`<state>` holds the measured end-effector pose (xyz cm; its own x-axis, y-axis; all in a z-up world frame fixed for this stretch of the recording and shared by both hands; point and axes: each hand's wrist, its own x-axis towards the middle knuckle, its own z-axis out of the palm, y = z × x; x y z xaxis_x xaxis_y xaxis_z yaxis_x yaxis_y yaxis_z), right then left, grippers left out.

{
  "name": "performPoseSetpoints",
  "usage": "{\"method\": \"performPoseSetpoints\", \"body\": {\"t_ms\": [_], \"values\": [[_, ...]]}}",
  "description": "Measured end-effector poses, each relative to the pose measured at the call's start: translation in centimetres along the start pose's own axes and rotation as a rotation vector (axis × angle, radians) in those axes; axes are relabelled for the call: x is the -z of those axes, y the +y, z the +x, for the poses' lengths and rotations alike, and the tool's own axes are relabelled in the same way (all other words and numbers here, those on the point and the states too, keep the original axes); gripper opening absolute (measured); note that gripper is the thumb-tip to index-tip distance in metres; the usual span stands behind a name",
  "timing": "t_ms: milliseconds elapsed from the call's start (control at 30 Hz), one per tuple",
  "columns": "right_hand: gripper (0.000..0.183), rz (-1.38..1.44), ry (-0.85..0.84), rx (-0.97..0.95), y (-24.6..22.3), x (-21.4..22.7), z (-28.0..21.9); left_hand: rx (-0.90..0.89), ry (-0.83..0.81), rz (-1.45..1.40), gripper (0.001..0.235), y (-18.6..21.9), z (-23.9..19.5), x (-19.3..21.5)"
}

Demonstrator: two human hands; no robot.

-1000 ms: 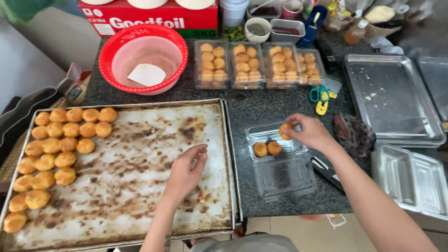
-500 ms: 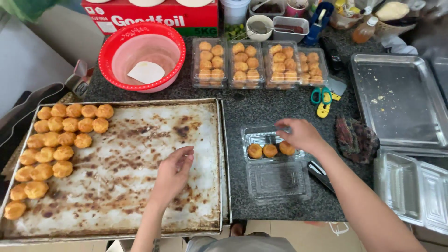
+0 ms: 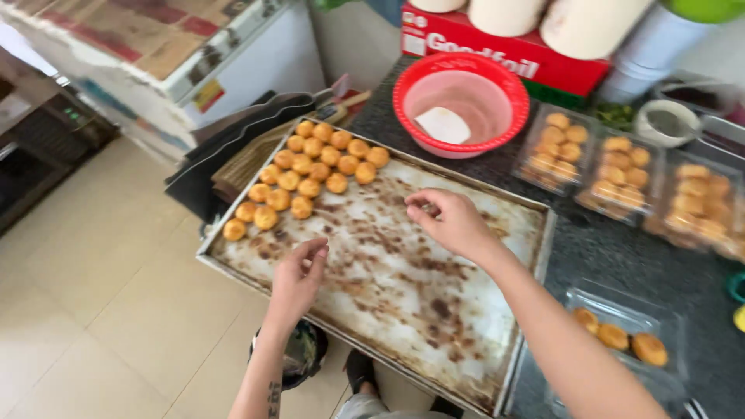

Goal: Packaging cream puffs from a baking tray into plastic containers and stapling them shut.

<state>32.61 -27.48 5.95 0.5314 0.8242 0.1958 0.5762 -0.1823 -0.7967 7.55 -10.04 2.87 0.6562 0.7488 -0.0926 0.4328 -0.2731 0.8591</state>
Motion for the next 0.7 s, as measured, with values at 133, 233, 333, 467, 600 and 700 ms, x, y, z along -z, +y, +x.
{"method": "performPoseSetpoints", "body": {"t_ms": [133, 233, 333, 467, 600, 700], "values": [[0.028, -0.08, -0.113, 0.039, -6.9, -7.9, 5.9, -0.366, 0.301, 0.132, 0.023, -5.1, 1.1, 6.0], [0.032, -0.006, -0.286, -0.04, -9.4, -14.2, 9.1, -0.125, 0.345, 0.023, 0.025, -7.0, 1.8, 10.3], [0.039, -0.133, -0.241, 0.331, -9.6, -20.7, 11.5, -0.027, 0.406, 0.075, 0.025, -9.4, 2.8, 13.1], [0.043, -0.278, -0.381, 0.33, -11.0, -27.2, 13.3, -0.056, 0.449, 0.035, 0.023, -11.6, 3.6, 15.4], [0.051, -0.436, -0.453, 0.381, -10.4, -30.9, 14.1, -0.01, 0.415, -0.032, 0.024, -11.3, 3.8, 16.8], [0.047, -0.516, -0.447, 0.416, -10.7, -31.5, 14.0, -0.014, 0.411, -0.04, 0.025, -12.5, 4.1, 16.7]]}}
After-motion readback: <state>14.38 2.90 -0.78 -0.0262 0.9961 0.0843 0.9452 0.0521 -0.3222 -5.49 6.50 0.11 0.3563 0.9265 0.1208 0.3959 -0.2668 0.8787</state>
